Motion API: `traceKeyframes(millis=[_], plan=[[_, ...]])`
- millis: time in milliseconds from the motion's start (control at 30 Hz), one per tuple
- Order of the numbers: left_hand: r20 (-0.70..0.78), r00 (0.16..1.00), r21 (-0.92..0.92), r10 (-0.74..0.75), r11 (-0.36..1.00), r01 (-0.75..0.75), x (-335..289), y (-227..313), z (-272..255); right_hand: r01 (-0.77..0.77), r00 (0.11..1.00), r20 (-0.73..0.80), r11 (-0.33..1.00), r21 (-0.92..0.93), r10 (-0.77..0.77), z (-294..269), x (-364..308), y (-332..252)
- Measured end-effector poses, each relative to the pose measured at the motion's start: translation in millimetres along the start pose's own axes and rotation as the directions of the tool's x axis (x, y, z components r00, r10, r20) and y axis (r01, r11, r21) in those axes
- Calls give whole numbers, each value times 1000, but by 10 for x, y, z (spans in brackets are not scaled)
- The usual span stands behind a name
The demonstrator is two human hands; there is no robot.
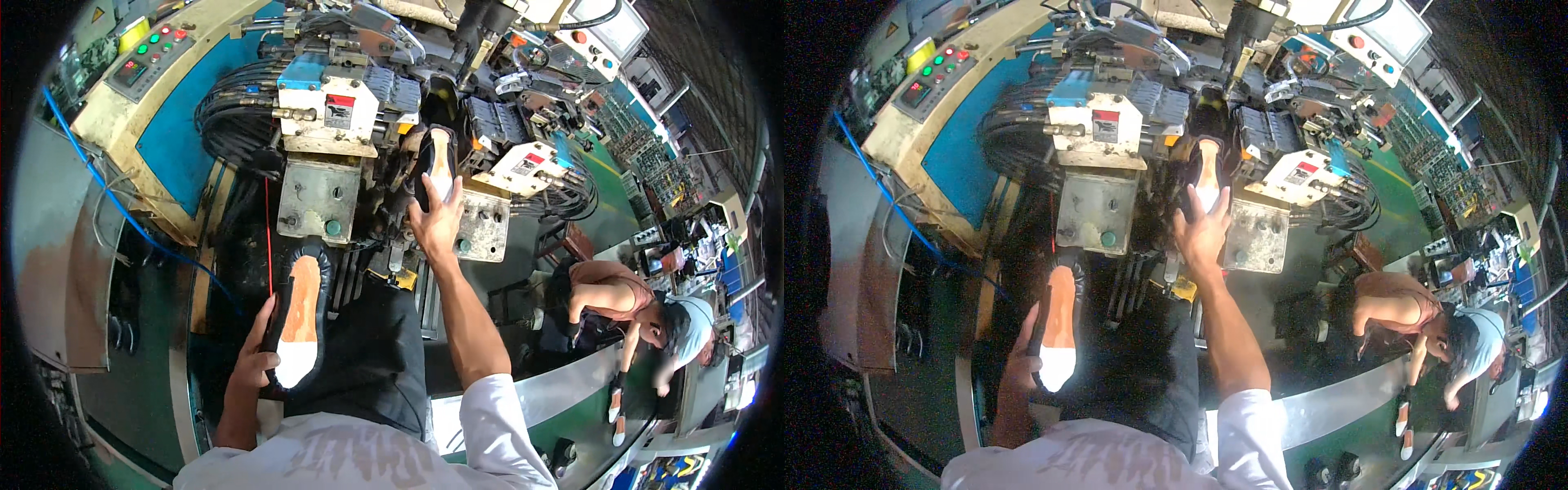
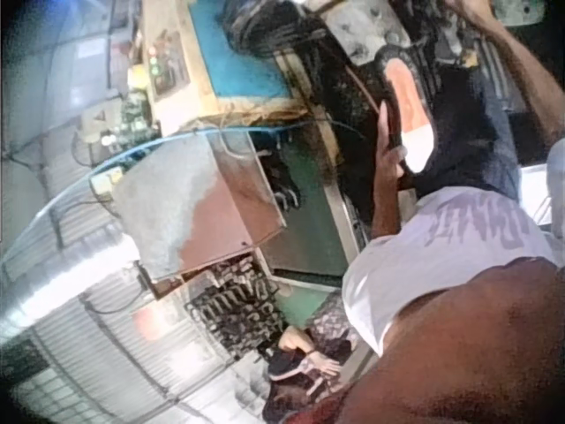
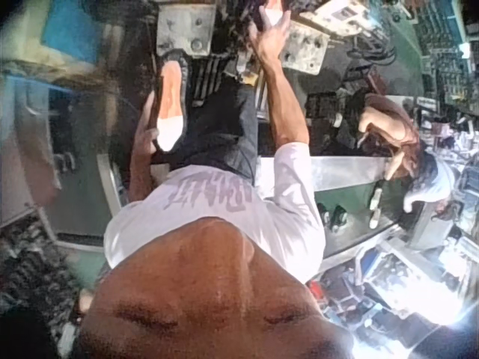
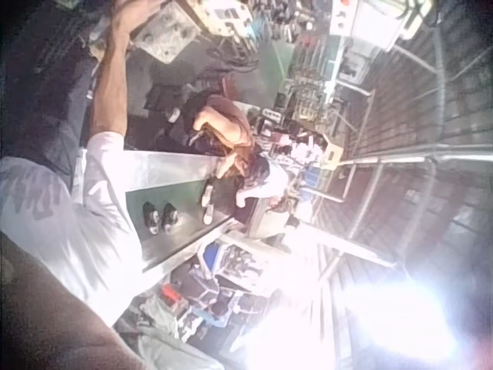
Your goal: The person repeatedly picks up black shoes from a conveyor belt, places them into a machine to process the soles, and returns them to the belt. This cycle is performed multiple times throughout the video.
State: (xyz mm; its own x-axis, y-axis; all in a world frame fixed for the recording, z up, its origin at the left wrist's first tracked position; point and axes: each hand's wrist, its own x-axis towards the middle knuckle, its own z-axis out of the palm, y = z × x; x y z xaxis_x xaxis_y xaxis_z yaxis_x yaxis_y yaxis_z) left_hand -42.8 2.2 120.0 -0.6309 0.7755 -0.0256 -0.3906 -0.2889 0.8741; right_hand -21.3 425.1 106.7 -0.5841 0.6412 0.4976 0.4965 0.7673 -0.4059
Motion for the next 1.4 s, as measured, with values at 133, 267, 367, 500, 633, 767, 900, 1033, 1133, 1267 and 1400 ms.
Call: traceKeyframes(millis=[133,267,367,500,633,767,900,1033,1133,1267,1400], plan=[[-13,999,-139,-35,990,32,-164,-39,124,177,984,16,981,-85,-176,27,2,-11],[7,997,-138,-77,987,78,-166,-85,189,319,946,-32,944,-82,-322,74,-197,46],[10,992,-144,-127,981,127,-52,-174,242,246,968,-48,969,-17,-246,141,-143,-11],[44,978,-149,-205,966,209,155,-285,256,247,967,-62,969,-26,-248,277,166,39],[39,969,1,-245,970,245,375,-295,269,234,968,-58,963,-134,-243,485,700,65],[27,958,19,-287,958,286,579,-377,280,222,969,-73,962,-156,-235,668,1240,148],[5,941,-13,-339,941,339,753,-451,314,186,981,-31,969,-161,-193,601,1489,23],[64,924,-25,-378,925,380,980,-538,266,220,963,-105,949,-225,-248,609,1514,49],[94,928,-37,-360,930,364,1055,-591,243,222,964,-98,951,-215,-247,559,1561,7],[123,948,-98,-294,947,306,947,-576,184,249,960,-68,938,-242,-272,543,1688,0],[110,982,-96,-155,981,166,686,-420,22,351,931,4,894,-278,-365,504,1889,330]])
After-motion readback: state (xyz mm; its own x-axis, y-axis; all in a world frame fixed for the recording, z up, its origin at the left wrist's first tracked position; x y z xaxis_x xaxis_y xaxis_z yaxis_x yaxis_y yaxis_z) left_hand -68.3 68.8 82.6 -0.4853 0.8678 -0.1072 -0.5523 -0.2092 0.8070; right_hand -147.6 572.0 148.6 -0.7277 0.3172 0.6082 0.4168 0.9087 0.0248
